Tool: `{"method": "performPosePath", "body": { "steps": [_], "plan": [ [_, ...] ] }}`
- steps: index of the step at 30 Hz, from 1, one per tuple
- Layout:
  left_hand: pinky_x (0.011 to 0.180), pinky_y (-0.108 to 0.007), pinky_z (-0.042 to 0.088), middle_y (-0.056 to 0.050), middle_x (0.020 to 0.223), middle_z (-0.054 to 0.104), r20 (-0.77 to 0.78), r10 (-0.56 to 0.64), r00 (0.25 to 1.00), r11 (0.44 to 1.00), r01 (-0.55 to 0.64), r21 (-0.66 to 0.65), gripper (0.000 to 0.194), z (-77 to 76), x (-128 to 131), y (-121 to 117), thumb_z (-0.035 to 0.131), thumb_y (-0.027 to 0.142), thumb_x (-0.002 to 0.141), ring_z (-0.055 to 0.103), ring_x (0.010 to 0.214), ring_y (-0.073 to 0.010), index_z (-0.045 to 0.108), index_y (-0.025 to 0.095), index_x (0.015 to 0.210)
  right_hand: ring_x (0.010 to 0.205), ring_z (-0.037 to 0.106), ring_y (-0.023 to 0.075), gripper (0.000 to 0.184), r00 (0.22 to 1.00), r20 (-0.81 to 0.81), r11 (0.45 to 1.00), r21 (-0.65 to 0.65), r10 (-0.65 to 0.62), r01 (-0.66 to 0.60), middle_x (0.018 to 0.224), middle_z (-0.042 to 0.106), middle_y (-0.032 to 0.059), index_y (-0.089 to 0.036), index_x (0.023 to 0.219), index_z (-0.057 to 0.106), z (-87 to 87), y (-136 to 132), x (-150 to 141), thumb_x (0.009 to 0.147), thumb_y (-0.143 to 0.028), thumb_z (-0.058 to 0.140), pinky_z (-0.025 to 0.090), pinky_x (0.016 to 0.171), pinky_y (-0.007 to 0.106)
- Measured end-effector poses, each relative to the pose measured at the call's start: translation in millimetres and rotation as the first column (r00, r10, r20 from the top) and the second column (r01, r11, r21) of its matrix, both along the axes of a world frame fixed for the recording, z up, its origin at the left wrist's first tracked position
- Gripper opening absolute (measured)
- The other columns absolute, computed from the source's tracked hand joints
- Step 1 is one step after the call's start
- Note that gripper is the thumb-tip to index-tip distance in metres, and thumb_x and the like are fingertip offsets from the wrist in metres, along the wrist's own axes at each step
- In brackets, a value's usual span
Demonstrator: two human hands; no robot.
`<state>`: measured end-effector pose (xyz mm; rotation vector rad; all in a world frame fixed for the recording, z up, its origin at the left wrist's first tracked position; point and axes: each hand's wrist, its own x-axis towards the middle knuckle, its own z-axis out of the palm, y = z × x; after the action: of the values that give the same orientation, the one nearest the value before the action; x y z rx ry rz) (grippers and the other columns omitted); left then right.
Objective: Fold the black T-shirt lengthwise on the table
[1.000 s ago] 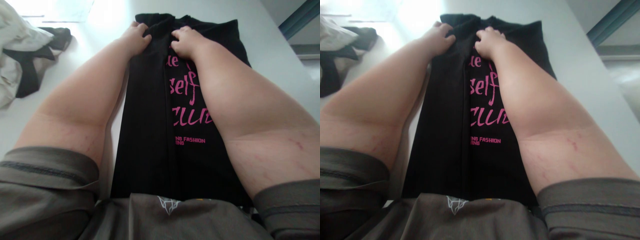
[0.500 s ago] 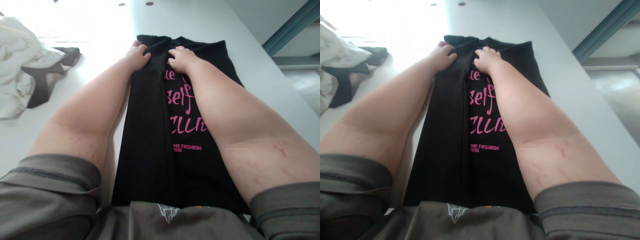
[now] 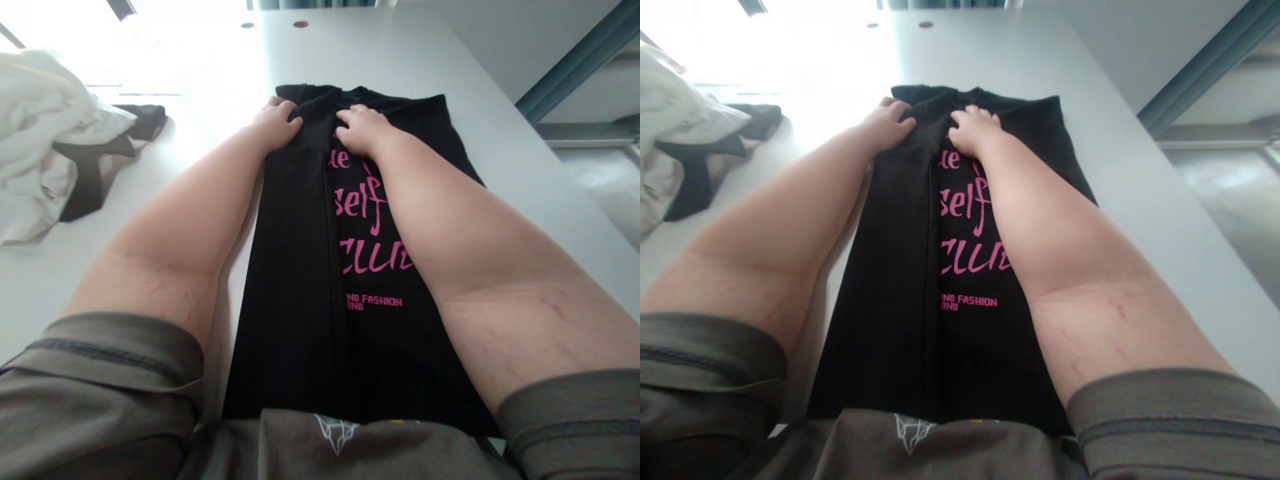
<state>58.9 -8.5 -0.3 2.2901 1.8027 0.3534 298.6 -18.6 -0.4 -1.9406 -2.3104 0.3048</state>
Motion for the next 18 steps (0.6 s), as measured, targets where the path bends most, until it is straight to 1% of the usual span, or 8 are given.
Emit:
{"method": "performPosePath", "body": {
  "steps": [3,5,8,11,13,15,16,18],
  "plan": [
    [0.151,-0.035,0.021,0.023,0.178,0.052,0.01,0.014,1.0,0.999,-0.014,-0.046,0.108,-1.0,-2.2,2.2,0.027,0.102,0.086,0.035,0.17,-0.0263,0.051,0.05,0.177,0.18,0.034,0.041,0.077,1.0,0.01,1.0,-0.006,0.005,-0.005,0.192,0.031,0.0043,-0.028,0.185,0.046,0.2,-1.1,-0.2,0.111,-0.052,0.041,0.027,0.152,0.064],
    [0.148,-0.028,0.021,0.03,0.176,0.05,0.016,0.027,1.0,0.997,-0.026,-0.071,0.114,-1.0,-3.1,2.9,0.021,0.109,0.075,0.033,0.169,-0.024,0.05,0.057,0.172,0.18,0.033,0.0425,0.078,1.0,0.013,1.0,-0.014,0.007,-0.007,0.192,0.031,0.0078,-0.026,0.186,0.045,1.4,-3.2,-0.7,0.111,-0.051,0.041,0.026,0.152,0.064],
    [0.147,-0.027,0.024,0.027,0.18,0.046,0.018,0.028,0.999,0.998,-0.027,-0.063,0.12,-0.2,-3.4,2.6,0.02,0.111,0.073,0.036,0.167,-0.0242,0.053,0.053,0.172,0.181,0.033,0.0434,0.078,1.0,0.021,1.0,-0.015,0.008,-0.008,0.192,0.03,0.0103,-0.025,0.186,0.044,3.0,-5.9,-1.7,0.112,-0.05,0.04,0.026,0.152,0.064],
    [0.15,-0.035,0.026,0.021,0.181,0.047,0.0,0.018,1.0,0.999,-0.018,-0.045,0.111,1.4,-2.1,0.1,0.026,0.105,0.085,0.039,0.167,-0.0265,0.053,0.047,0.175,0.181,0.033,0.0433,0.077,1.0,0.023,1.0,-0.006,0.007,-0.007,0.192,0.03,0.0108,-0.025,0.186,0.044,2.9,-5.8,-2.0,0.113,-0.049,0.041,0.027,0.151,0.064],
    [0.15,-0.042,0.028,0.008,0.183,0.047,-0.014,0.011,1.0,1.0,-0.011,-0.026,0.099,3.2,-0.5,-2.6,0.036,0.088,0.101,0.043,0.168,-0.0278,0.053,0.032,0.18,0.18,0.033,0.0437,0.076,1.0,0.023,1.0,0.0,0.005,-0.005,0.191,0.032,0.0115,-0.025,0.186,0.045,2.4,-4.7,-2.0,0.113,-0.048,0.042,0.027,0.151,0.064],
    [0.148,-0.043,0.03,-0.005,0.183,0.047,-0.025,0.007,1.0,1.0,-0.007,-0.013,0.082,5.3,1.5,-5.6,0.045,0.064,0.112,0.046,0.169,-0.0274,0.053,0.018,0.18,0.18,0.034,0.044,0.075,1.0,0.021,1.0,0.002,0.003,-0.004,0.191,0.033,0.012,-0.026,0.186,0.046,2.4,-4.1,-2.1,0.114,-0.048,0.043,0.027,0.151,0.064],
    [0.148,-0.042,0.031,-0.008,0.183,0.047,-0.028,0.007,1.0,1.0,-0.007,-0.01,0.076,6.4,2.4,-7.0,0.047,0.054,0.115,0.047,0.169,-0.0265,0.054,0.015,0.179,0.18,0.034,0.0437,0.075,1.0,0.019,1.0,0.002,0.003,-0.003,0.191,0.032,0.012,-0.026,0.185,0.046,2.5,-4.1,-2.2,0.114,-0.048,0.043,0.027,0.151,0.064],
    [0.148,-0.04,0.031,-0.009,0.182,0.048,-0.034,0.008,0.999,1.0,-0.008,-0.008,0.068,8.0,3.7,-9.3,0.048,0.046,0.119,0.048,0.169,-0.0256,0.054,0.015,0.179,0.18,0.034,0.0426,0.073,1.0,0.012,1.0,-0.004,0.003,-0.003,0.192,0.031,0.0117,-0.026,0.185,0.047,3.2,-4.7,-2.5,0.115,-0.049,0.043,0.027,0.151,0.064]
  ]
}}
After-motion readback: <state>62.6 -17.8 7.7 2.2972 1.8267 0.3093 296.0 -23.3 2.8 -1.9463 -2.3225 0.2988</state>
